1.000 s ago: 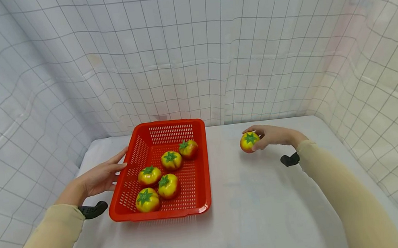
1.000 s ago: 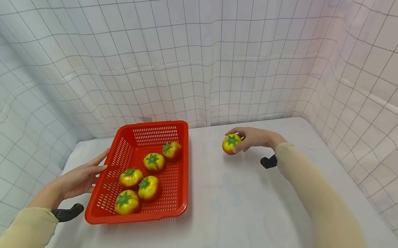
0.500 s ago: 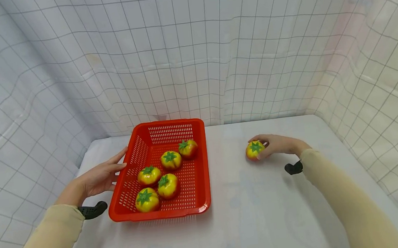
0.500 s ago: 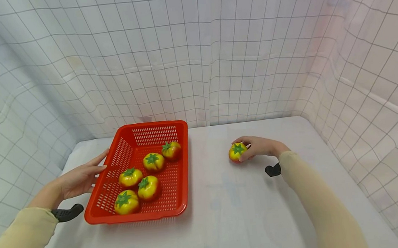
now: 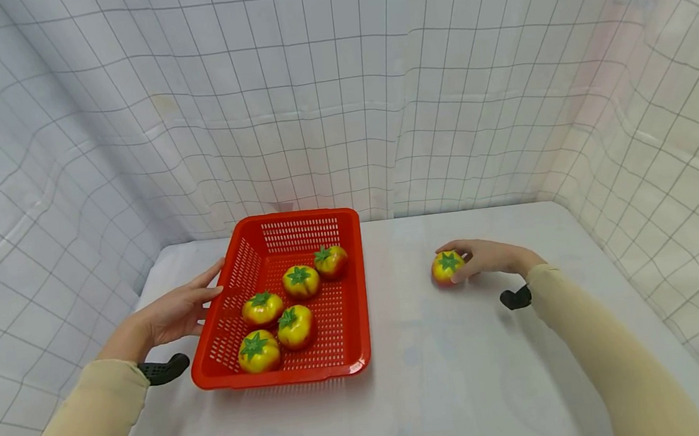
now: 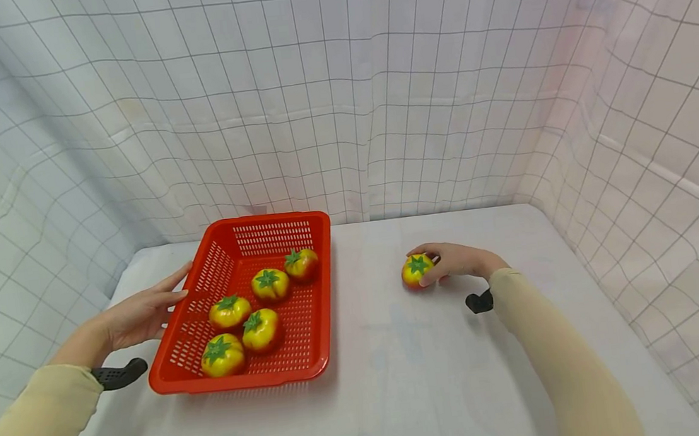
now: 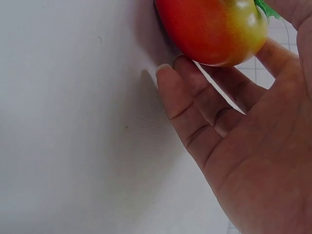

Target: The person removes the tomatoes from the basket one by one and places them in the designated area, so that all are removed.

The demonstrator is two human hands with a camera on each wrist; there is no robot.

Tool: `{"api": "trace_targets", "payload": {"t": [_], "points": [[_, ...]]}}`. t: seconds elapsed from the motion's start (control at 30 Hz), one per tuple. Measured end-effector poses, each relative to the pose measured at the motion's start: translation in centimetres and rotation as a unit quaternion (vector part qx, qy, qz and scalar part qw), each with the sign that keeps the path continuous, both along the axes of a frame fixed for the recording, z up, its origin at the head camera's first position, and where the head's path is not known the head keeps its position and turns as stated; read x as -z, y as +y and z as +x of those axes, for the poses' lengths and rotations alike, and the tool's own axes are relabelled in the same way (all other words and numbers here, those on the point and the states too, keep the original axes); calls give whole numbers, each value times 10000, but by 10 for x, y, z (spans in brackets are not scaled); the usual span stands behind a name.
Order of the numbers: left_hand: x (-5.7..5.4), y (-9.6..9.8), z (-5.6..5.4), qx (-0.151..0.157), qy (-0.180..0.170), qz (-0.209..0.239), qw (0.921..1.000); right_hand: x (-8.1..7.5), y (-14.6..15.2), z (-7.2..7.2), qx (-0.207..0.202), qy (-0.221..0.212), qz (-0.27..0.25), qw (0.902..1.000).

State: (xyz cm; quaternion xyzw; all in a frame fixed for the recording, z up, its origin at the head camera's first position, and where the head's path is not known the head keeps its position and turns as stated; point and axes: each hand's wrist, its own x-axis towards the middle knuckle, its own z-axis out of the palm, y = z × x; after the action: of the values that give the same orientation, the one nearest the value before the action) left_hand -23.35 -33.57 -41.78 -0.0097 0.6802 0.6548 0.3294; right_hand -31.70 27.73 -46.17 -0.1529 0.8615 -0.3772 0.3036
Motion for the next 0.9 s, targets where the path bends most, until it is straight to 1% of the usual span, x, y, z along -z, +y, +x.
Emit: {"api": "trace_targets", "payload": {"t": [0.4,0.67,0.9], "points": [[0,0,0,4,5,21,10000,3,2,-3,-17,-143,-129,9998],[1,-1,-1,36,11,42,10000,2,0,-3,68,-226,-137,9996],[1,0,-1,-7,-2,27,10000,2,-1,-2,80,-270,-138,9995]]}}
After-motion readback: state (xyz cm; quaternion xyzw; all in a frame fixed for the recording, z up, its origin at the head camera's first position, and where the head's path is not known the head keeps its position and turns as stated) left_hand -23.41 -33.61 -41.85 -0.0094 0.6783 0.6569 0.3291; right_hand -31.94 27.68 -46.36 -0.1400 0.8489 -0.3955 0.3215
